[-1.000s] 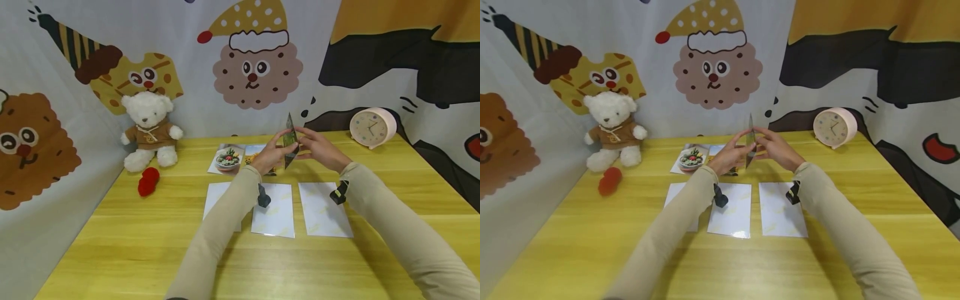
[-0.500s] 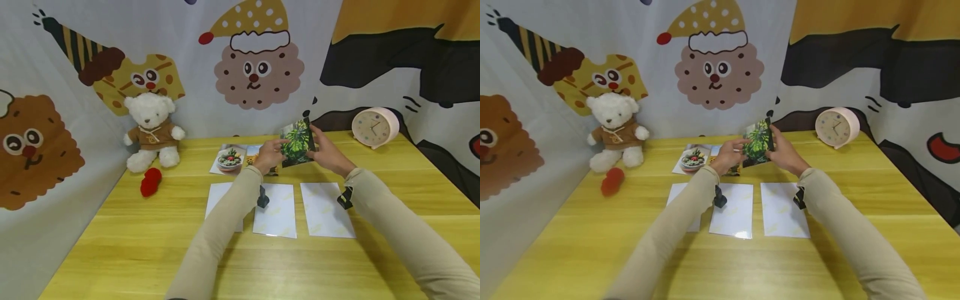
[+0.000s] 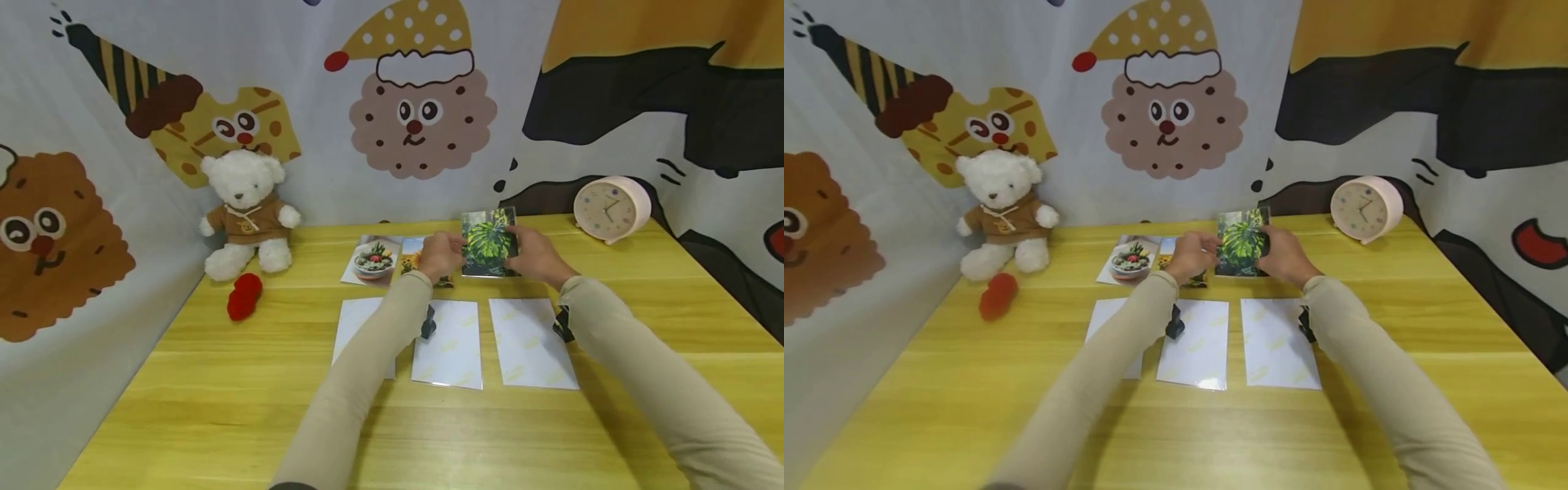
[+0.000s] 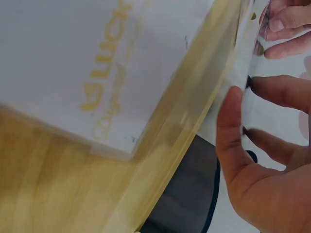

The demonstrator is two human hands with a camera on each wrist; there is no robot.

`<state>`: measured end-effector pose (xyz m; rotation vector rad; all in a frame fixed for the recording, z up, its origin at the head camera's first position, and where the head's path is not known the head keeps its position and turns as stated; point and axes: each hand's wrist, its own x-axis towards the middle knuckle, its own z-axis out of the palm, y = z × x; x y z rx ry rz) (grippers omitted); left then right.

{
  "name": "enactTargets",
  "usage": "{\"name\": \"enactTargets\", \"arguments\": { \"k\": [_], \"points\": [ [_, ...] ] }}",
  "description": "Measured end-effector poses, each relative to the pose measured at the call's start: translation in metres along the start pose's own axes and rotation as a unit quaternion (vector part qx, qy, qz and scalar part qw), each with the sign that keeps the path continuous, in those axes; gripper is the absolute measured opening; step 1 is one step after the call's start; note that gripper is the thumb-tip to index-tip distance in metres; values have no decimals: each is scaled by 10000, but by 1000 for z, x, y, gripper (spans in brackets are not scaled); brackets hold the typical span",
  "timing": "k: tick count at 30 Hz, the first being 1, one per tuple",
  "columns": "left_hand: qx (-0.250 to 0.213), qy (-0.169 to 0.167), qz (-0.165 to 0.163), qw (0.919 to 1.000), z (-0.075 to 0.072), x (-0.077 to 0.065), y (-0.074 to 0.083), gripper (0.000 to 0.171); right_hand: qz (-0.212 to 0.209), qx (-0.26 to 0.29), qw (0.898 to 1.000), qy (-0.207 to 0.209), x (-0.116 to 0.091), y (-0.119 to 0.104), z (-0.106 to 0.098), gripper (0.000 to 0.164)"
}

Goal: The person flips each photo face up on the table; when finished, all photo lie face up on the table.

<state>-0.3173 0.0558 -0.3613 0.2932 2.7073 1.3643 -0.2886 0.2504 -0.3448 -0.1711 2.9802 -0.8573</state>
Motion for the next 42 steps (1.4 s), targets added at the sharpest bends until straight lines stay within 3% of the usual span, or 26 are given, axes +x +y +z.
{"name": "enactTargets", "arguments": {
  "k": [6,11,14,15,18,19,21,27,31,42],
  "points": [
    [1093,-199,32,9938,1,-1,4,34,31,-420,9989,-208,7,4,4,67],
    [1364,-372,43,9899,2,-1,2,30,219,-383,9979,-476,9,5,7,65],
    [1579,-425,1,9865,3,0,1,8,227,-334,9973,-607,10,7,9,65],
    [1686,-452,-4,9846,3,1,1,9,219,-327,9972,-638,11,8,10,65],
    [1831,-635,-90,9810,5,2,2,41,197,-423,9965,-690,14,10,11,64],
    [1915,-628,-84,9795,6,3,4,45,186,-457,9963,-706,14,11,11,64],
    [2192,-632,12,9736,8,3,5,51,151,-559,9958,-707,15,11,11,62],
    [3151,-428,317,9476,14,2,11,36,163,-735,9943,-757,15,6,9,61],
    [3491,-488,510,9344,16,0,14,39,186,-856,9929,-804,14,0,8,63],
    [3826,-491,666,9202,17,-2,17,37,236,-1415,9830,-1148,17,-4,9,60]
  ]
}}
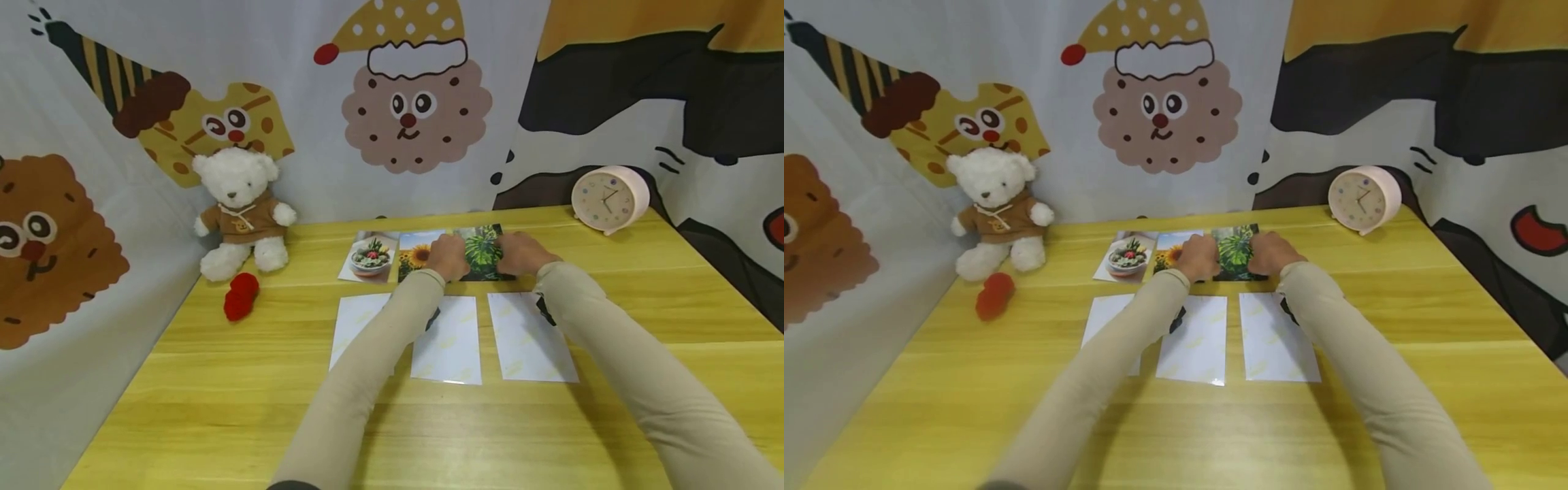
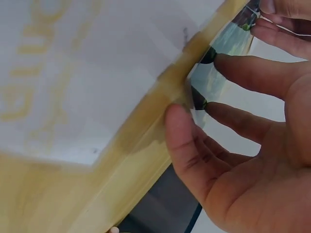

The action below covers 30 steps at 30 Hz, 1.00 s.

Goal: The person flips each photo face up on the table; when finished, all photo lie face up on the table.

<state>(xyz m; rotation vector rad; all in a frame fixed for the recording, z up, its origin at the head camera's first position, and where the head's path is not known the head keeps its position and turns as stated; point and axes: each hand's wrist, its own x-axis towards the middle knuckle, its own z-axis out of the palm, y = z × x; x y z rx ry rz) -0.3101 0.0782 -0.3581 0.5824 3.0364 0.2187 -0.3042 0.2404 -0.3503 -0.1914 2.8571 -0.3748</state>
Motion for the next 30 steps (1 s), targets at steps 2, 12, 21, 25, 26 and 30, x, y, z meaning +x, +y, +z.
{"name": "enactTargets", "arguments": {
  "k": [2,12,21,25,26,30],
  "points": [
    [-2,32,30,10000,0,1,0,38,48,-118,9999,-107,0,-2,-1,59],
    [133,40,-103,9998,3,2,3,25,182,-242,9991,-294,-3,-6,-2,59],
    [-84,-47,-113,9999,2,4,-6,32,236,-240,9992,-217,-4,-4,0,58],
    [-1138,211,-103,9932,-4,0,-17,32,68,-146,9996,-216,-4,1,1,59],
    [-1424,272,-91,9894,-7,-1,-21,27,15,-95,9997,-229,-5,2,1,60],
    [-2293,293,-87,9729,-18,-10,-41,15,-153,176,9991,-351,-9,4,-5,65]
  ]
}}
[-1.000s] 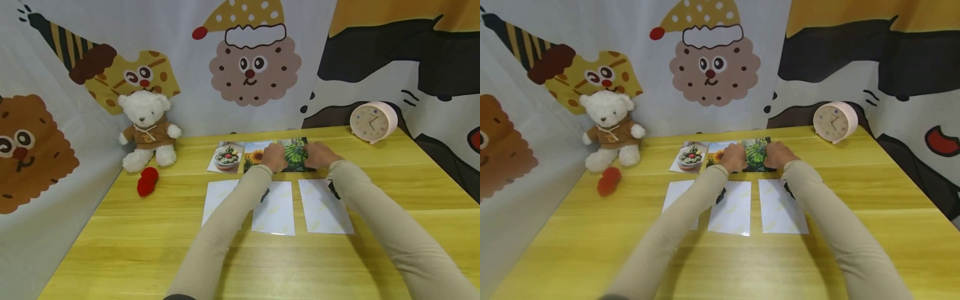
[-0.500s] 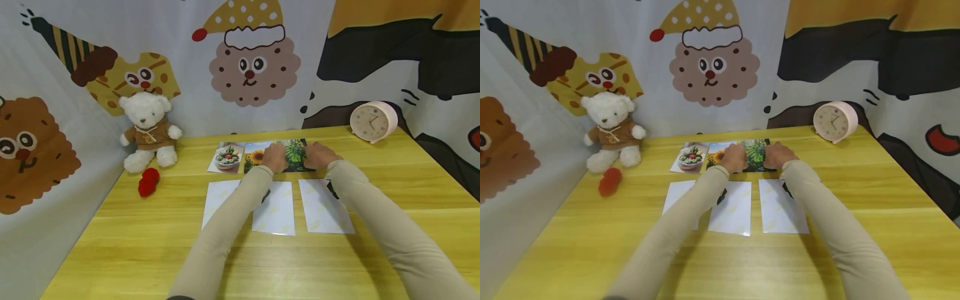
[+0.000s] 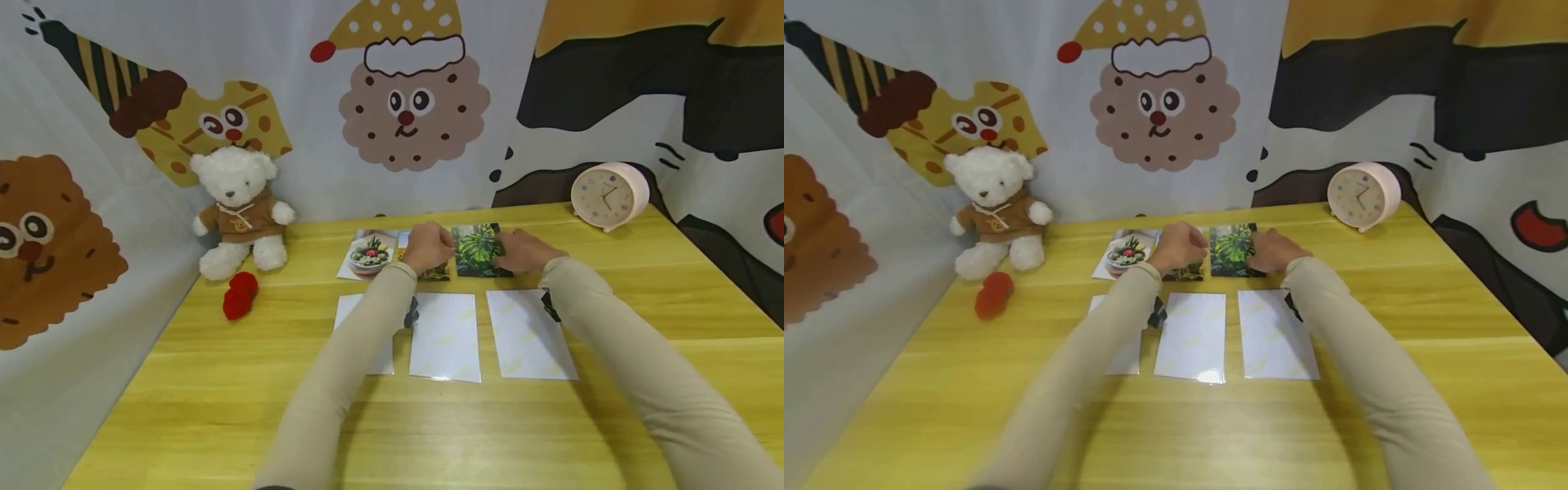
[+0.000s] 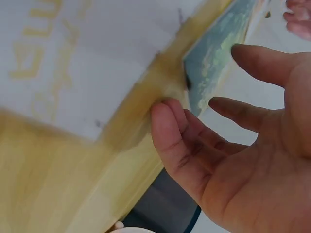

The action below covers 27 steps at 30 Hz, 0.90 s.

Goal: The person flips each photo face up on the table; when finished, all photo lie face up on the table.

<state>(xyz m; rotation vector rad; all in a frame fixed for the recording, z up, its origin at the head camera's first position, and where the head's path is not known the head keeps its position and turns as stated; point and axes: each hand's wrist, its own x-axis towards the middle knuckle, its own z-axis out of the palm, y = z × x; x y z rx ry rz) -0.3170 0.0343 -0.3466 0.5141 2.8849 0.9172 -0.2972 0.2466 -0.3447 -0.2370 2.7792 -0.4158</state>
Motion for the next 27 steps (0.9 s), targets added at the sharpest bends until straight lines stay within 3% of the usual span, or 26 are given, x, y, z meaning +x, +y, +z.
{"name": "enactTargets", "arguments": {
  "k": [4,9,14,19,22,27],
  "points": [
    [-658,-234,-86,9975,-27,-16,-22,21,-107,-48,9999,-46,-5,-2,-5,65],
    [-1039,-442,-297,9932,-61,-49,-58,26,-369,-339,9987,98,-12,-8,-6,61],
    [-786,-518,-448,9945,-86,-88,-92,30,-823,-340,9955,322,-25,-19,-1,54],
    [-268,-341,-309,9986,-100,-126,-120,29,-1527,-186,9872,417,-32,-39,9,48],
    [-16,-374,-211,9991,-103,-146,-129,29,-2004,66,9792,322,-34,-53,15,45],
    [434,-543,-212,9974,-103,-173,-129,32,-2567,611,9644,-189,-40,-83,28,46]
  ]
}}
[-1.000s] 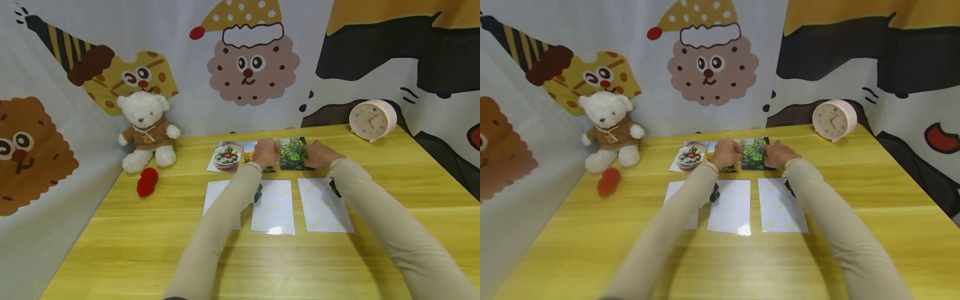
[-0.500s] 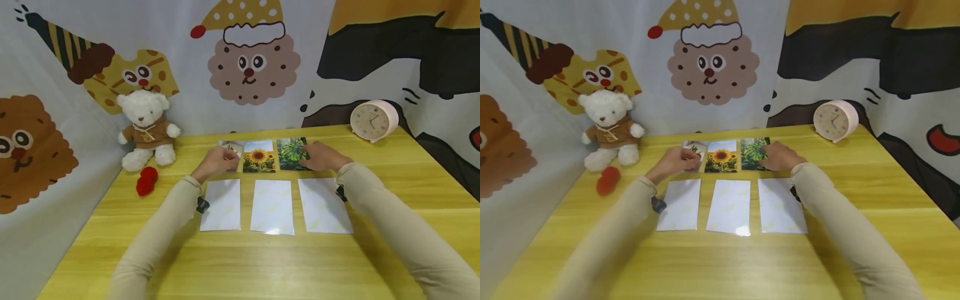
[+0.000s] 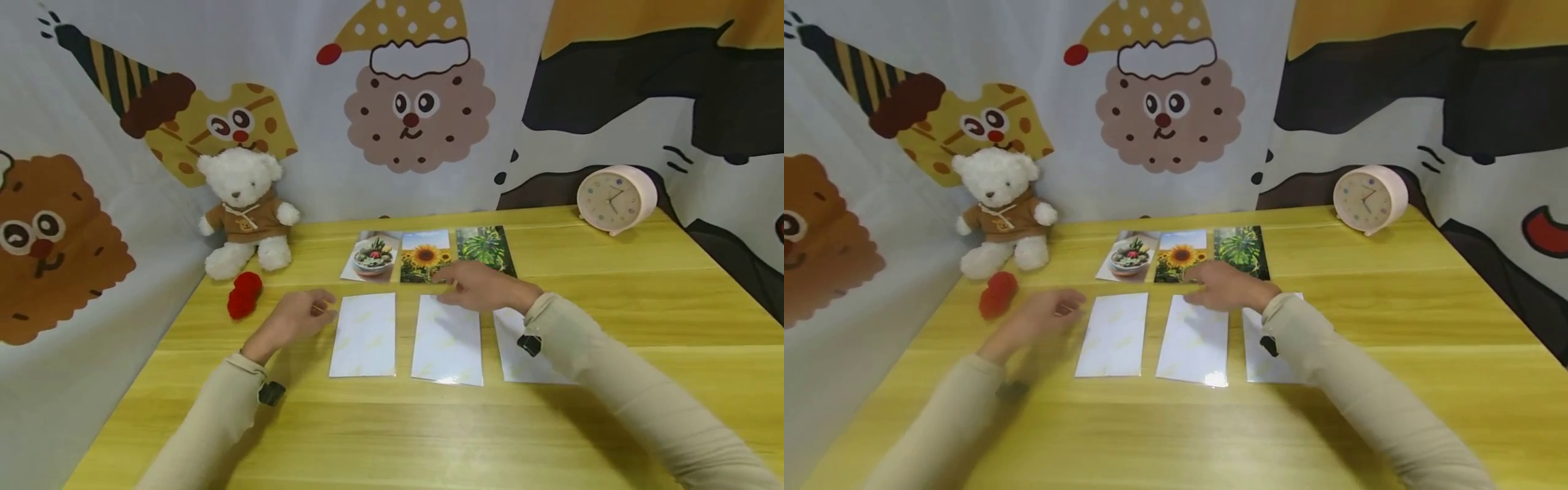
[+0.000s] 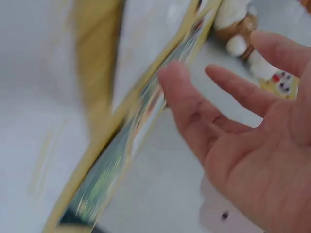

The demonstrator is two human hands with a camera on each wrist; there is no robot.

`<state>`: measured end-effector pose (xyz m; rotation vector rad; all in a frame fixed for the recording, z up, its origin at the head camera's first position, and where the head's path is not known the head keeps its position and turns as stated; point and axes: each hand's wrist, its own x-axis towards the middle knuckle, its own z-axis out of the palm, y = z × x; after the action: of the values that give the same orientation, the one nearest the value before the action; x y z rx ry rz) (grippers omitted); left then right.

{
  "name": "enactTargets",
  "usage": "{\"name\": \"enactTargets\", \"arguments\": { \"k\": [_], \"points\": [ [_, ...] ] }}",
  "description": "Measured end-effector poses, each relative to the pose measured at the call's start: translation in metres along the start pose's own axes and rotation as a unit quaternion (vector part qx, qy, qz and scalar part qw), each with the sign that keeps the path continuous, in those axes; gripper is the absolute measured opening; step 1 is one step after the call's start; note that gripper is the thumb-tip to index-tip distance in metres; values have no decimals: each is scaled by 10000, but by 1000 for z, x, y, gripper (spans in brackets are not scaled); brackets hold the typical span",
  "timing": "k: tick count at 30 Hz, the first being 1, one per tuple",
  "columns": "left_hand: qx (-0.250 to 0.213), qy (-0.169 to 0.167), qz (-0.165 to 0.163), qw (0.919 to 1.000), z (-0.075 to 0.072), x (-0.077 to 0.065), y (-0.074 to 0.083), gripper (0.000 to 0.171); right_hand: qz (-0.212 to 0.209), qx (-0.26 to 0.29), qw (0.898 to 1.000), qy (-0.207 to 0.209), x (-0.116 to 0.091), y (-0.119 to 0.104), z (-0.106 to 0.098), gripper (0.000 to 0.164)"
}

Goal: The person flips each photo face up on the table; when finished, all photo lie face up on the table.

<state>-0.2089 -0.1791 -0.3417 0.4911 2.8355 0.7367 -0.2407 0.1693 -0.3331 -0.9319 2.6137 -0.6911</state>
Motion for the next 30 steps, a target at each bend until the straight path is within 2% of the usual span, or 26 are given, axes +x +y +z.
{"name": "enactTargets", "arguments": {
  "k": [4,9,12,15,18,20,23,26,30],
  "points": [
    [173,-193,62,9996,7,-10,9,35,-394,184,9989,-147,7,-19,16,46],
    [94,-483,-141,9987,11,-17,21,42,-699,560,9955,-306,17,-38,33,46],
    [59,-577,-252,9980,12,-20,25,46,-707,710,9943,-366,23,-49,44,47],
    [-14,-595,-385,9975,13,-21,26,47,-682,624,9949,-398,29,-57,55,51],
    [-542,-651,-484,9952,15,-22,24,48,-507,493,9963,-480,32,-64,63,56],
    [-1138,-712,-537,9895,15,-23,21,49,-366,364,9973,-520,31,-69,66,58],
    [-2061,-677,-566,9745,13,-24,17,51,-197,258,9981,-526,30,-75,70,62],
    [-2650,-502,-564,9613,10,-22,13,50,-112,213,9988,-434,30,-79,72,67],
    [-3521,-290,-655,9332,8,-19,7,49,-92,323,9993,-185,33,-81,72,71]
  ]
}}
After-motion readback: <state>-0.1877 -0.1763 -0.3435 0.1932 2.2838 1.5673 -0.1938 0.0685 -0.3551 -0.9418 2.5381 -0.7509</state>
